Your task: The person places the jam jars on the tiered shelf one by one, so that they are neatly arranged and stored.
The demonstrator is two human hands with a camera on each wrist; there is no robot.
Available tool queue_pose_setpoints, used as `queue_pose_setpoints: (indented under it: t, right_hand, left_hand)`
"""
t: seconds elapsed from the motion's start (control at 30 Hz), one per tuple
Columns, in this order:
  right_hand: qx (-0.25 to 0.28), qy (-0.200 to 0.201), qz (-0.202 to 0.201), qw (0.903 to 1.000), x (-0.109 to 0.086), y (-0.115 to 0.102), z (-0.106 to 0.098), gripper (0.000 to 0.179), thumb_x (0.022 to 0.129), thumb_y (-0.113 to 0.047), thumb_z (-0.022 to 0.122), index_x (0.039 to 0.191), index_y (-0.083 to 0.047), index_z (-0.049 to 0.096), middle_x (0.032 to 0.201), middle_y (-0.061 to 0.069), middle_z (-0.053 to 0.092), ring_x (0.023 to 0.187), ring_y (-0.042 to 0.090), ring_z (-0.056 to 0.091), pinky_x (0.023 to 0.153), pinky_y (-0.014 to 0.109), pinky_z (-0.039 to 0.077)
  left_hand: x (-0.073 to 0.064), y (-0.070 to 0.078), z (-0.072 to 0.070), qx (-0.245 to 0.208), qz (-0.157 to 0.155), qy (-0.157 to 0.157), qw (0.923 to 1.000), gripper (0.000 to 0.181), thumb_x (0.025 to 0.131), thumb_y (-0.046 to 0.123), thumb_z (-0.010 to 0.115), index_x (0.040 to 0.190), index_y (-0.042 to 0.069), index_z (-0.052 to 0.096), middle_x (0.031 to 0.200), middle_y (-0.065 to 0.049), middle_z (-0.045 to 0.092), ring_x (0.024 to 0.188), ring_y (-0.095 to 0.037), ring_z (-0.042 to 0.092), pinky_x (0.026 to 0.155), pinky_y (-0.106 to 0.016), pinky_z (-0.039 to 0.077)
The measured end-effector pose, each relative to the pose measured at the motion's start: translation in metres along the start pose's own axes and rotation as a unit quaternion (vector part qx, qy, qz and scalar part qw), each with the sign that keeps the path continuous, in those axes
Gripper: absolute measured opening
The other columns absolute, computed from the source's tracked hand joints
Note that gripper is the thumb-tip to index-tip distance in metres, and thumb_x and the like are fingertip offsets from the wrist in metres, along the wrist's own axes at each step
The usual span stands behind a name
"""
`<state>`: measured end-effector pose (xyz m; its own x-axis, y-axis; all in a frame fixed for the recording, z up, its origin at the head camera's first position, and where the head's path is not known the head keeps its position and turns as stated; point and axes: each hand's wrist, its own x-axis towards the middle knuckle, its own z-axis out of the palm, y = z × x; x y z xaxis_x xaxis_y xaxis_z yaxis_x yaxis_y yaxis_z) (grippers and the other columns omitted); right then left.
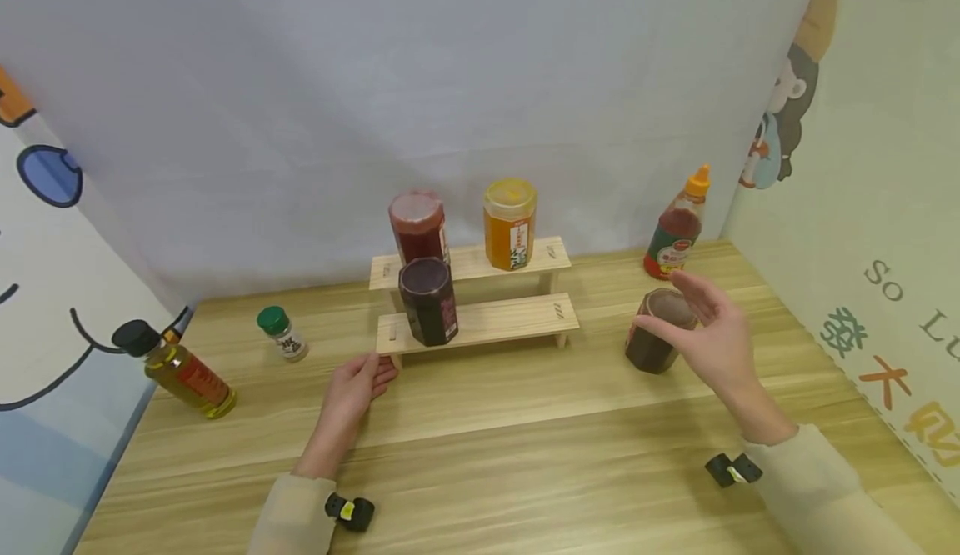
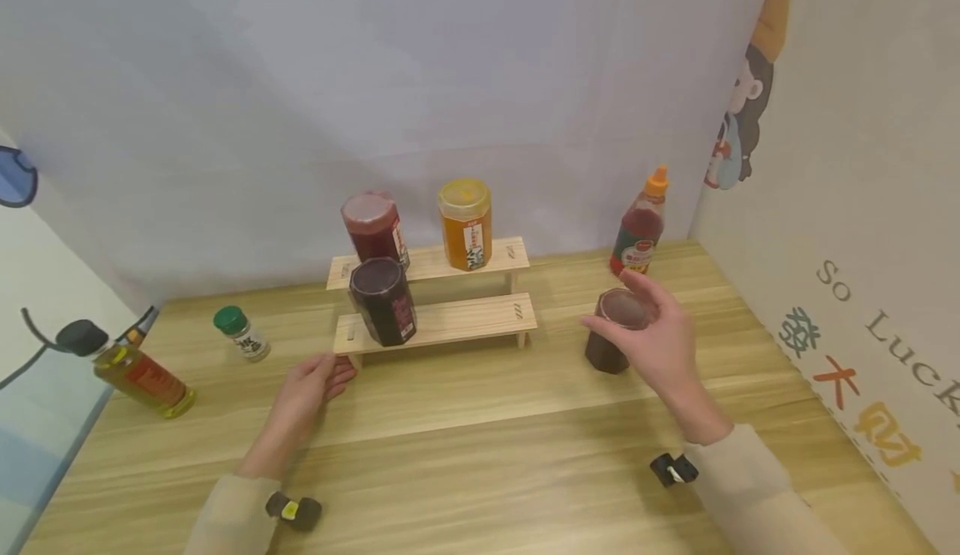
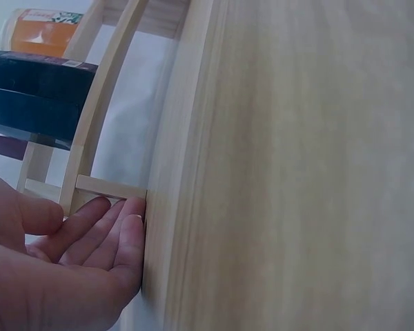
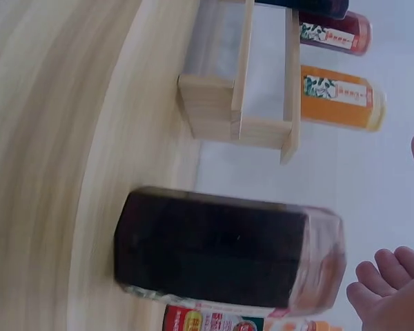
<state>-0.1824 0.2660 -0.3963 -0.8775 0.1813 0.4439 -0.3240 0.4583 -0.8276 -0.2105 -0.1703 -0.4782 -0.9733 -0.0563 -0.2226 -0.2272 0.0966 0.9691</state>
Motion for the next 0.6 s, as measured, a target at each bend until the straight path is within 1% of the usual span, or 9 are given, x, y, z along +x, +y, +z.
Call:
queue_pose_setpoints:
  t: [0.17,0.33,0.47,0.6]
  right_hand:
    - [-0.014,0.002,0.018,0.9997,0.0,0.006,-0.009,0.068,0.07,-0.006,0.086,0.13,0.001,0.055,0.129,0.013,0.056,0.121,0.017,0.05,0.099,0.022,0.039]
    - [-0.015,-0.007,0.036,0.9992,-0.002,0.013,-0.013,0.076,0.068,-0.006,0.087,0.134,0.002,0.05,0.133,0.015,0.052,0.125,0.025,0.047,0.1,0.022,0.037]
    - [-0.019,-0.023,0.048,0.9984,-0.005,0.023,-0.014,0.085,0.067,-0.007,0.088,0.139,0.003,0.043,0.137,0.019,0.048,0.127,0.033,0.044,0.099,0.017,0.036]
    - [-0.026,-0.054,0.061,0.9964,-0.008,0.037,-0.016,0.091,0.068,-0.011,0.088,0.142,0.006,0.037,0.139,0.024,0.044,0.128,0.038,0.041,0.098,0.016,0.035]
  left_hand:
    - [0.0,0.0,-0.001,0.008,0.003,0.001,1.0,0.043,0.106,0.022,0.034,0.132,-0.011,0.046,0.125,-0.027,0.055,0.114,-0.031,0.055,0.094,-0.038,0.046]
    - [0.001,0.0,0.0,0.006,0.003,0.0,1.0,0.044,0.106,0.023,0.033,0.132,-0.011,0.046,0.125,-0.027,0.054,0.115,-0.032,0.055,0.095,-0.04,0.045]
    - [0.001,0.0,-0.001,0.005,0.003,0.0,1.0,0.045,0.106,0.023,0.034,0.132,-0.012,0.046,0.125,-0.028,0.054,0.115,-0.032,0.055,0.096,-0.04,0.045]
    - [0.001,0.0,-0.001,0.008,0.002,0.0,1.0,0.045,0.106,0.023,0.033,0.132,-0.012,0.046,0.125,-0.027,0.054,0.115,-0.031,0.055,0.095,-0.039,0.045]
